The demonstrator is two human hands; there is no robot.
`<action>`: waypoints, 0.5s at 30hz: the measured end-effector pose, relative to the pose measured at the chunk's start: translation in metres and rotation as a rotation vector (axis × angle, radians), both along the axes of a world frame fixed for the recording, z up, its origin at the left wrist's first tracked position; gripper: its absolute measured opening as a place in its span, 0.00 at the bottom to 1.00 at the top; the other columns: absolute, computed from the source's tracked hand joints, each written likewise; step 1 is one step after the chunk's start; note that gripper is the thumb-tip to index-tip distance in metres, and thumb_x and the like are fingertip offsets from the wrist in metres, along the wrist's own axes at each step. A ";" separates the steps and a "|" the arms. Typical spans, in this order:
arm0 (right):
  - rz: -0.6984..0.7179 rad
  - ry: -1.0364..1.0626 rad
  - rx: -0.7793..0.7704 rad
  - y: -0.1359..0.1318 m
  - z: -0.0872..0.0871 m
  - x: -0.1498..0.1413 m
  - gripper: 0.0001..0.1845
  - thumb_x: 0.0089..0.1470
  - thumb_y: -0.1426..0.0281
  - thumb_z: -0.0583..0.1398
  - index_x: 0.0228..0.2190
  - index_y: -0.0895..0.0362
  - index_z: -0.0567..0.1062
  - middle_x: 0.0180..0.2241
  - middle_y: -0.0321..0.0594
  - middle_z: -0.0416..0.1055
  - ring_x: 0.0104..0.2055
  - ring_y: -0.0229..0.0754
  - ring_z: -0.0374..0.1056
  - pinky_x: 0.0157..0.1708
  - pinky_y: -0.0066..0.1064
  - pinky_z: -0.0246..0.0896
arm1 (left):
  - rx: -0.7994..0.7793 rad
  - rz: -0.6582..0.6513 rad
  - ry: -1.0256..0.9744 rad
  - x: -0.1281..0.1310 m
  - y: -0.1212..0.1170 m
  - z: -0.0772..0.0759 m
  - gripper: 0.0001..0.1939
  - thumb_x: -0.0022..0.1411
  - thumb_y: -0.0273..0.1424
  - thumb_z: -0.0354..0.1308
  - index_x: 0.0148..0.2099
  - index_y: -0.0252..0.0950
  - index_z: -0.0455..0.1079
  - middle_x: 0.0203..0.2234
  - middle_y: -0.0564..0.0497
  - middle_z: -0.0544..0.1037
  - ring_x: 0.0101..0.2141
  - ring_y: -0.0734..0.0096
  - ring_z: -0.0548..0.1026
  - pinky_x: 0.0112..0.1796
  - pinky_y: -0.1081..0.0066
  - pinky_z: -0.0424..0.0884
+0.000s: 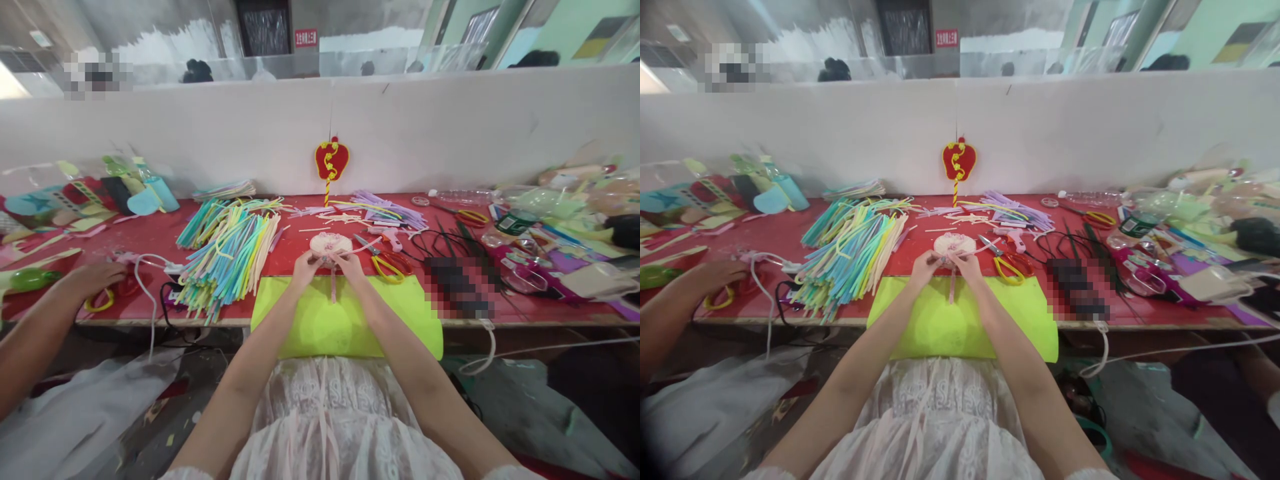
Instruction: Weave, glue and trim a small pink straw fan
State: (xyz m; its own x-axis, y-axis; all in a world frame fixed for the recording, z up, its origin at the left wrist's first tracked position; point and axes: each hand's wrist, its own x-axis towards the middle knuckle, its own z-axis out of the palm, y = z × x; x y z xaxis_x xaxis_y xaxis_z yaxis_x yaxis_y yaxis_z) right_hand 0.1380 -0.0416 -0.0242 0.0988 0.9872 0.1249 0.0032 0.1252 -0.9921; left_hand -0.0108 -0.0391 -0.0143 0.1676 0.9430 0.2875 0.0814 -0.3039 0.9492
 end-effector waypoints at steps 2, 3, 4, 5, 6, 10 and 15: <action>0.000 -0.006 0.000 0.000 0.001 0.000 0.20 0.36 0.52 0.63 0.22 0.58 0.75 0.23 0.39 0.74 0.26 0.41 0.69 0.25 0.30 0.64 | 0.004 0.002 0.000 0.000 0.000 0.000 0.10 0.49 0.36 0.59 0.28 0.34 0.68 0.24 0.51 0.74 0.28 0.71 0.73 0.34 0.69 0.69; 0.000 -0.009 0.000 -0.001 0.001 -0.001 0.20 0.36 0.53 0.63 0.22 0.57 0.75 0.23 0.39 0.74 0.27 0.42 0.70 0.26 0.31 0.64 | 0.005 0.001 0.001 -0.001 0.000 0.001 0.10 0.50 0.37 0.59 0.28 0.34 0.68 0.24 0.52 0.74 0.28 0.72 0.73 0.34 0.69 0.69; 0.000 -0.012 -0.001 -0.001 0.001 -0.001 0.19 0.36 0.53 0.63 0.22 0.57 0.76 0.23 0.39 0.74 0.28 0.42 0.70 0.27 0.31 0.65 | 0.006 -0.001 0.002 -0.001 -0.001 0.001 0.10 0.50 0.37 0.59 0.28 0.34 0.67 0.24 0.52 0.74 0.27 0.72 0.73 0.34 0.69 0.69; -0.001 -0.016 -0.002 0.000 0.001 0.000 0.19 0.36 0.53 0.63 0.22 0.57 0.76 0.23 0.39 0.74 0.28 0.43 0.70 0.27 0.31 0.65 | 0.007 -0.004 0.002 -0.001 -0.001 0.002 0.11 0.50 0.37 0.59 0.28 0.34 0.67 0.24 0.52 0.74 0.27 0.72 0.73 0.34 0.70 0.69; 0.000 -0.019 -0.004 0.000 0.001 0.000 0.19 0.36 0.53 0.63 0.22 0.57 0.76 0.23 0.39 0.74 0.29 0.43 0.70 0.27 0.31 0.65 | 0.007 -0.009 0.002 -0.001 -0.001 0.003 0.11 0.50 0.37 0.59 0.28 0.34 0.67 0.24 0.52 0.74 0.28 0.72 0.73 0.34 0.70 0.69; 0.010 -0.025 -0.011 0.001 -0.001 0.001 0.19 0.37 0.54 0.62 0.24 0.57 0.77 0.24 0.38 0.75 0.28 0.43 0.71 0.26 0.31 0.65 | 0.008 -0.029 -0.012 -0.001 -0.002 0.004 0.11 0.49 0.37 0.59 0.28 0.34 0.66 0.25 0.51 0.74 0.29 0.71 0.73 0.35 0.69 0.69; -0.008 -0.030 -0.004 0.000 0.000 0.001 0.18 0.36 0.55 0.63 0.24 0.57 0.77 0.24 0.38 0.75 0.29 0.43 0.71 0.27 0.31 0.66 | 0.002 -0.045 -0.041 -0.001 0.001 0.001 0.11 0.50 0.37 0.59 0.29 0.34 0.67 0.26 0.51 0.74 0.30 0.72 0.73 0.36 0.69 0.70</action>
